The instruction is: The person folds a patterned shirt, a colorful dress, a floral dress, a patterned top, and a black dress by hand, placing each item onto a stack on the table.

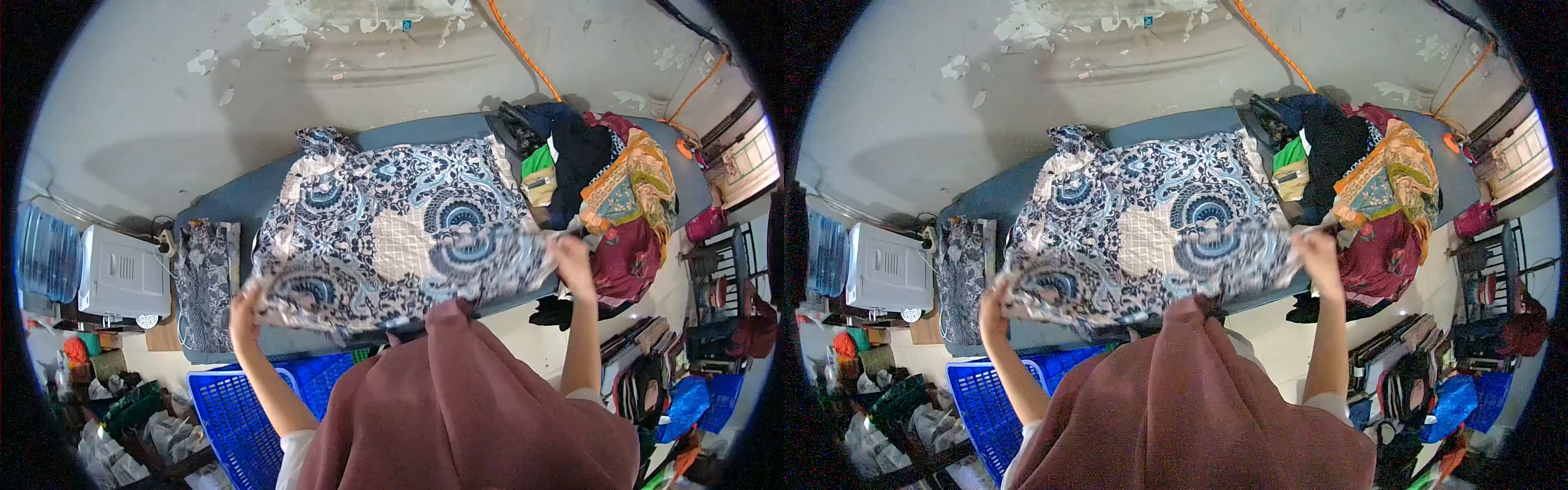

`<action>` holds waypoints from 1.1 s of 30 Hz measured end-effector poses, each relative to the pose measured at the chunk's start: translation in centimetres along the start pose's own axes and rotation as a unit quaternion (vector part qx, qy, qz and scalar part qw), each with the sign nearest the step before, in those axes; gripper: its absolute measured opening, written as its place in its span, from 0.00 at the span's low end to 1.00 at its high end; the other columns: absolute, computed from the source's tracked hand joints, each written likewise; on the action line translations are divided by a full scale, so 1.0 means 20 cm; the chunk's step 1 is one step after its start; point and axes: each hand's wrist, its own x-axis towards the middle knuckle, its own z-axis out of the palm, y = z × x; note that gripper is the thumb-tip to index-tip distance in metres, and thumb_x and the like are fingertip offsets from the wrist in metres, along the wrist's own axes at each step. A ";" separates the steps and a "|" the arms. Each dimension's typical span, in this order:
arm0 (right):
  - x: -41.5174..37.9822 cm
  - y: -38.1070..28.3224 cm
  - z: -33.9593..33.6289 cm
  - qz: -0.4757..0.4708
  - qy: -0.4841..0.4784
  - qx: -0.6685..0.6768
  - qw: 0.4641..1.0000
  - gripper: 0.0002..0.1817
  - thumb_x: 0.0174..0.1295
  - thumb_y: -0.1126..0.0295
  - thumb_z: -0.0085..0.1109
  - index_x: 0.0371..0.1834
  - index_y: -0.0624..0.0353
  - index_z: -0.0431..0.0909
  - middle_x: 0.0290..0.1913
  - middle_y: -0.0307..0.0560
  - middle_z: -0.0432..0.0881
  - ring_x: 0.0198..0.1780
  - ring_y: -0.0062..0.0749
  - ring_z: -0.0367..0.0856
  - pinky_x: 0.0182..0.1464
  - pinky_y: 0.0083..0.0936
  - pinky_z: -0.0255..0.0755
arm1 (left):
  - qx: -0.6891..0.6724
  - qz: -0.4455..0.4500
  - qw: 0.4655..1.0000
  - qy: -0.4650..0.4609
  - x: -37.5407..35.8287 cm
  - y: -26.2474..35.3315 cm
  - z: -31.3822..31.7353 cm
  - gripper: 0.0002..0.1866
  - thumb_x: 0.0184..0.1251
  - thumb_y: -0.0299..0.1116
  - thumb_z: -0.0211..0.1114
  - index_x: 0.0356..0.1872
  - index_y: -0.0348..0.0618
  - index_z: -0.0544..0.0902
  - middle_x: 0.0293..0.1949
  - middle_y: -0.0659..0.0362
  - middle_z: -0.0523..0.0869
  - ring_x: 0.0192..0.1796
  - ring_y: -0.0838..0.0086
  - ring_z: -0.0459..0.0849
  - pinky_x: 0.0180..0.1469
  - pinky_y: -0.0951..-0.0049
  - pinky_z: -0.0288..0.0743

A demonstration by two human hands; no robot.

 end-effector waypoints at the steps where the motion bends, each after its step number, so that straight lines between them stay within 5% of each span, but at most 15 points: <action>1: 0.09 -0.27 -0.06 0.116 0.023 0.134 0.984 0.09 0.58 0.72 0.63 0.22 0.59 0.78 0.22 0.32 0.76 0.27 0.19 0.74 0.33 0.18 0.68 | -0.007 -0.003 1.000 -0.002 0.00 -0.02 0.03 0.27 0.57 0.39 0.69 0.55 0.34 0.75 0.47 0.49 0.81 0.56 0.65 0.78 0.57 0.59 0.71; 3: 0.24 -0.55 -0.02 0.046 0.071 0.420 0.904 0.04 0.60 0.74 0.60 0.36 0.62 0.78 0.35 0.40 0.81 0.38 0.23 0.79 0.45 0.25 0.72 | -0.120 0.135 0.970 -0.162 -0.05 0.33 0.02 0.18 0.62 0.36 0.64 0.50 0.36 0.77 0.46 0.51 0.82 0.49 0.66 0.82 0.51 0.68 0.77; 5: 0.30 -0.80 0.02 0.028 0.013 0.534 0.845 0.10 0.62 0.75 0.57 0.45 0.64 0.77 0.45 0.43 0.82 0.46 0.27 0.79 0.51 0.29 0.71 | -0.257 0.196 0.942 -0.091 -0.22 0.55 0.25 0.15 0.62 0.34 0.65 0.46 0.37 0.78 0.40 0.57 0.84 0.36 0.76 0.82 0.38 0.80 0.76; 8: 0.51 -0.54 -0.03 0.016 -0.148 0.244 0.958 0.10 0.64 0.75 0.54 0.47 0.63 0.78 0.43 0.43 0.83 0.44 0.27 0.81 0.52 0.25 0.72 | 0.045 0.160 0.981 -0.103 0.01 0.52 0.22 0.09 0.60 0.33 0.69 0.37 0.41 0.80 0.28 0.66 0.82 0.21 0.90 0.64 0.22 0.86 0.54; 12: 0.54 -0.90 -0.10 -0.028 -0.032 0.488 0.872 0.09 0.64 0.73 0.54 0.45 0.63 0.77 0.45 0.44 0.83 0.46 0.28 0.81 0.56 0.29 0.72 | -0.130 0.200 0.966 -0.100 -0.06 0.78 0.16 0.07 0.65 0.32 0.63 0.40 0.40 0.81 0.34 0.60 0.85 0.35 0.76 0.84 0.36 0.76 0.78; 16: 0.47 -0.89 0.01 -0.059 -0.157 0.393 0.904 0.14 0.60 0.77 0.56 0.50 0.64 0.75 0.45 0.42 0.81 0.47 0.28 0.79 0.53 0.26 0.71 | -0.039 0.243 0.968 -0.046 -0.16 0.80 0.15 0.08 0.64 0.30 0.65 0.40 0.39 0.81 0.36 0.61 0.85 0.37 0.78 0.83 0.44 0.79 0.74; 17: 0.43 -0.86 0.04 0.003 -0.143 0.361 0.922 0.14 0.59 0.78 0.58 0.48 0.64 0.76 0.43 0.42 0.82 0.43 0.26 0.80 0.49 0.25 0.72 | 0.011 0.229 0.969 -0.095 -0.09 0.77 0.07 0.05 0.63 0.29 0.66 0.36 0.40 0.83 0.33 0.62 0.86 0.34 0.79 0.83 0.39 0.80 0.75; 20: 0.44 -0.91 -0.05 -0.043 -0.084 0.464 0.881 0.08 0.60 0.76 0.58 0.42 0.62 0.77 0.42 0.43 0.83 0.44 0.26 0.81 0.46 0.24 0.75 | -0.048 0.238 0.967 -0.082 -0.21 0.85 0.05 0.06 0.65 0.30 0.63 0.35 0.39 0.83 0.29 0.61 0.86 0.28 0.79 0.83 0.30 0.80 0.76; 23: 0.39 -1.14 -0.04 -0.004 -0.005 0.459 0.888 0.19 0.63 0.77 0.53 0.58 0.62 0.69 0.52 0.47 0.79 0.49 0.27 0.80 0.49 0.26 0.76 | -0.088 0.242 0.966 -0.007 -0.28 0.91 0.09 0.10 0.66 0.31 0.62 0.44 0.36 0.80 0.37 0.59 0.85 0.36 0.80 0.84 0.34 0.82 0.76; 25: 0.49 -1.03 0.03 -0.017 -0.086 0.421 0.903 0.21 0.65 0.78 0.44 0.62 0.61 0.66 0.54 0.47 0.77 0.54 0.32 0.77 0.58 0.29 0.71 | 0.103 0.285 0.951 -0.063 -0.10 0.86 0.04 0.14 0.66 0.31 0.62 0.49 0.36 0.78 0.40 0.60 0.84 0.42 0.81 0.80 0.43 0.81 0.72; 27: 0.58 -1.13 0.13 0.013 -0.054 0.365 0.929 0.20 0.64 0.80 0.43 0.60 0.61 0.67 0.52 0.45 0.77 0.52 0.31 0.77 0.57 0.27 0.71 | 0.170 0.239 0.954 -0.061 -0.01 0.90 0.15 0.13 0.65 0.31 0.61 0.47 0.35 0.78 0.39 0.59 0.84 0.38 0.80 0.80 0.36 0.80 0.72; 28: 0.72 -1.08 0.14 0.019 -0.081 0.375 0.924 0.19 0.63 0.81 0.43 0.58 0.62 0.68 0.50 0.44 0.76 0.50 0.31 0.77 0.54 0.28 0.71 | 0.225 0.145 0.963 -0.041 -0.01 0.99 0.22 0.16 0.65 0.31 0.61 0.50 0.32 0.77 0.42 0.56 0.84 0.41 0.78 0.81 0.41 0.78 0.74; 29: 0.78 -1.17 0.19 0.034 -0.032 0.359 0.932 0.25 0.62 0.82 0.44 0.65 0.60 0.63 0.43 0.44 0.78 0.38 0.27 0.79 0.37 0.24 0.75 | 0.156 0.147 0.975 -0.062 0.17 0.99 0.20 0.18 0.66 0.31 0.60 0.53 0.30 0.76 0.43 0.53 0.84 0.42 0.76 0.81 0.42 0.77 0.75; 30: 0.89 -1.20 0.20 0.015 0.001 0.323 0.946 0.26 0.61 0.83 0.43 0.65 0.60 0.62 0.42 0.47 0.79 0.39 0.28 0.79 0.39 0.25 0.75 | 0.087 0.151 0.981 -0.084 0.37 0.97 0.18 0.20 0.66 0.31 0.60 0.56 0.29 0.75 0.45 0.51 0.83 0.43 0.74 0.82 0.43 0.76 0.76; 33: 1.08 -1.39 0.15 -0.092 0.008 0.400 0.912 0.25 0.63 0.79 0.43 0.66 0.62 0.63 0.45 0.48 0.79 0.43 0.30 0.80 0.43 0.25 0.76 | 0.006 0.350 0.936 -0.042 0.47 1.21 0.24 0.23 0.67 0.30 0.59 0.60 0.28 0.71 0.46 0.48 0.83 0.39 0.71 0.83 0.37 0.76 0.78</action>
